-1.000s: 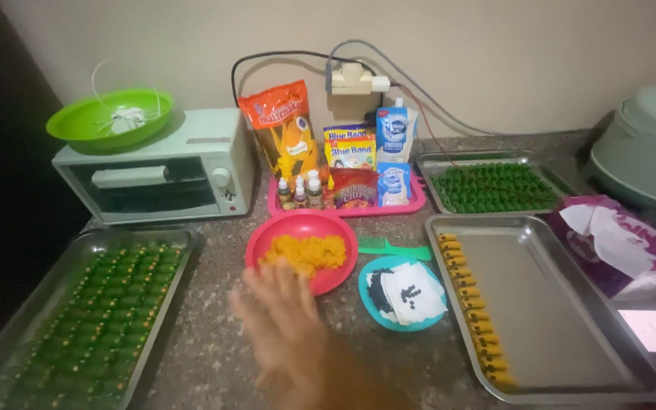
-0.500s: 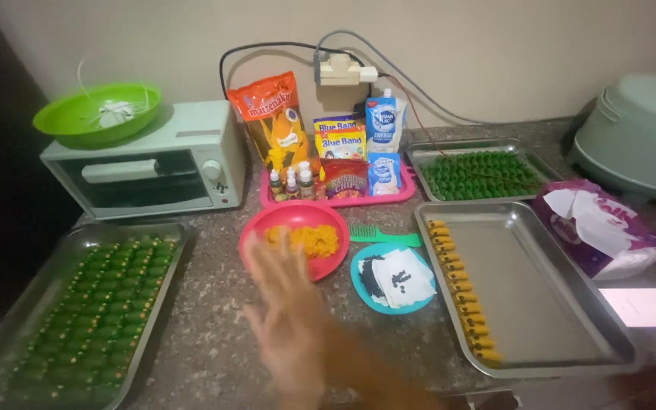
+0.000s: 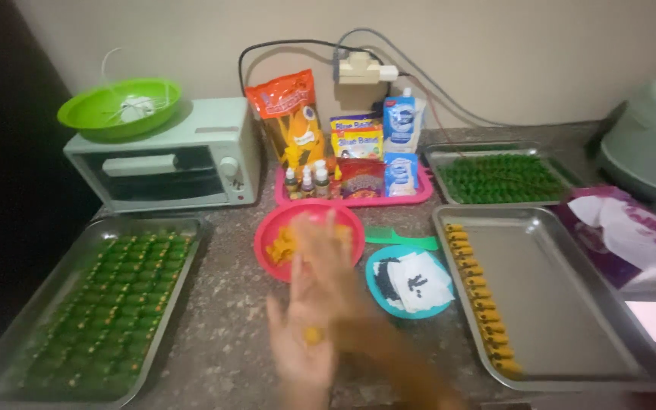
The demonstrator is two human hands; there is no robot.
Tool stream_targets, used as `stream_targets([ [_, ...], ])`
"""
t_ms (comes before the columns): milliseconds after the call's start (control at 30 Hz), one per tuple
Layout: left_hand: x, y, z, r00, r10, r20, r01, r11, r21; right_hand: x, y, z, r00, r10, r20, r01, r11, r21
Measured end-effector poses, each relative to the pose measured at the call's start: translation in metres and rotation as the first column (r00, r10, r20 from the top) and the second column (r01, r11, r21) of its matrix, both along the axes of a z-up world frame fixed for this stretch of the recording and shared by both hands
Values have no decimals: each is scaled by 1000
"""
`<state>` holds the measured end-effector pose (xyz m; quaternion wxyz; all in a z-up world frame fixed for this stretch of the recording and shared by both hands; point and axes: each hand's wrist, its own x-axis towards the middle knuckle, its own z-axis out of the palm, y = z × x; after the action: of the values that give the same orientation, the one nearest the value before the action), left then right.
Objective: Shaping small pieces of yellow dough into textured pastries using a plastic comb and arranging them on a metal tray.
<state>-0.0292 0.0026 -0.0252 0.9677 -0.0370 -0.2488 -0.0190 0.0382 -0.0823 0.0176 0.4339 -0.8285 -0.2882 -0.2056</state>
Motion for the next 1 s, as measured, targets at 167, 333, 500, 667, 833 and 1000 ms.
stream_targets([
  [167,16,16,9,997,-16,-78,10,997,-81,-11,-42,35,986,-128,110,109,980,165],
  [333,42,43,19,961,52,-273,-80,993,-91,38,-65,-11,973,-143,179,116,982,152],
  [500,66,58,24,952,64,-300,-96,991,-94,58,-40,-89,993,84,87,-83,997,-5],
  [667,82,62,23,973,19,-232,-43,994,-99,47,-32,-84,988,48,-144,-96,932,-351],
  [833,89,54,23,983,-8,-183,-10,995,-97,69,-39,-66,998,-68,-16,63,974,-218],
  [1000,94,46,21,986,-56,-158,37,992,-120,89,-42,-71,983,-181,34,182,937,-297],
])
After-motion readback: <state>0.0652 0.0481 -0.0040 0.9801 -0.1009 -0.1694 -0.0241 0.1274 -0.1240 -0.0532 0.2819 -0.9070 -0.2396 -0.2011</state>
